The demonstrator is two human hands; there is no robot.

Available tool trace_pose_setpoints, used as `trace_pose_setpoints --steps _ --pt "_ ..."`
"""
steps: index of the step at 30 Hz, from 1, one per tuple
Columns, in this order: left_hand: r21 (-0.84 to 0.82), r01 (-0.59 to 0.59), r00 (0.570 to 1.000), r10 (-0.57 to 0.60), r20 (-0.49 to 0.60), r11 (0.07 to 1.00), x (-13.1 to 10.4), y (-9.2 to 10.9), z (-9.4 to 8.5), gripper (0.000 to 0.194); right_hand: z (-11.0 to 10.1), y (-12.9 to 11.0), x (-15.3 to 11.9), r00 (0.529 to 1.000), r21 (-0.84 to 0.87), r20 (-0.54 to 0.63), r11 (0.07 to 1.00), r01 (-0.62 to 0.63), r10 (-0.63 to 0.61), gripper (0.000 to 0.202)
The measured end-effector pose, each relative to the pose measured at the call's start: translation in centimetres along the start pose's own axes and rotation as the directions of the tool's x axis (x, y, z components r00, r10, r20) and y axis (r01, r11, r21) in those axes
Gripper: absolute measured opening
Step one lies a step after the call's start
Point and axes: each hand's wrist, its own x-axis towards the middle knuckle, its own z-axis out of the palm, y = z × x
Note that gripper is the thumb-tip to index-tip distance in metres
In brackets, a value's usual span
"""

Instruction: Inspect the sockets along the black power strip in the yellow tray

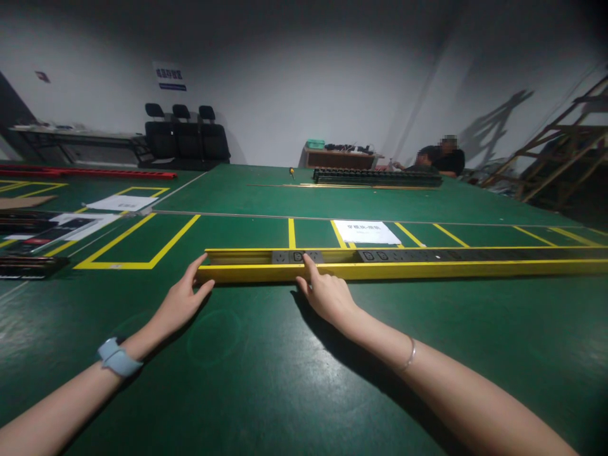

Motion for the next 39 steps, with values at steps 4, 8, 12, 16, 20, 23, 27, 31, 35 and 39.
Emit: trace_pose_setpoints --steps 4,8,12,16,20,23,27,31,35,39 --pt "0.019 0.013 1.0 -0.014 0.012 1.0 -0.1 0.1 -0.1 0.078 -0.2 -0.1 0.1 1.0 -0.017 -0.003 1.0 -0.001 0.001 0.063" --pt "0.042 0.011 1.0 -0.011 0.006 0.999 -0.1 0.5 -0.2 0.079 -0.3 -0.3 0.0 1.0 -0.039 0.012 0.999 -0.003 0.004 0.065" --pt "0.022 0.009 1.0 -0.009 0.005 1.0 -0.1 0.8 -0.2 0.08 -0.7 -0.3 -0.1 1.0 -0.04 0.016 0.999 0.004 -0.003 0.062" --pt "0.012 0.001 1.0 -0.001 0.004 1.0 -0.1 0.7 -0.1 0.078 -1.2 0.2 -0.2 0.999 -0.082 0.032 0.997 -0.002 0.005 0.056" --pt "0.063 -0.025 1.0 0.026 -0.008 0.998 0.0 0.3 0.0 0.074 -0.7 0.6 -0.2 0.999 -0.114 0.02 0.993 0.029 -0.027 0.058" --pt "0.117 -0.013 1.0 0.014 -0.005 0.993 0.0 0.4 -0.1 0.073 -0.2 0.7 -0.1 0.997 -0.103 -0.003 0.992 0.07 -0.071 0.059" --pt "0.134 -0.014 1.0 0.015 -0.005 0.991 -0.1 1.0 -0.3 0.071 -0.1 0.4 0.2 0.997 -0.058 -0.021 0.995 0.079 -0.08 0.06" --pt "0.127 -0.019 1.0 0.019 -0.004 0.992 -0.1 1.2 -0.2 0.07 0.0 0.6 0.4 0.996 0.049 -0.056 0.996 0.074 -0.071 0.06" --pt "0.135 -0.007 1.0 0.007 -0.002 0.991 -0.1 1.2 -0.2 0.072 -0.1 1.0 0.4 0.996 0.144 -0.046 0.987 0.077 -0.071 0.059" --pt "0.13 -0.007 1.0 0.008 -0.004 0.991 -0.1 1.3 -0.2 0.072 -0.1 0.6 0.5 0.996 0.17 -0.016 0.982 0.088 -0.086 0.059"
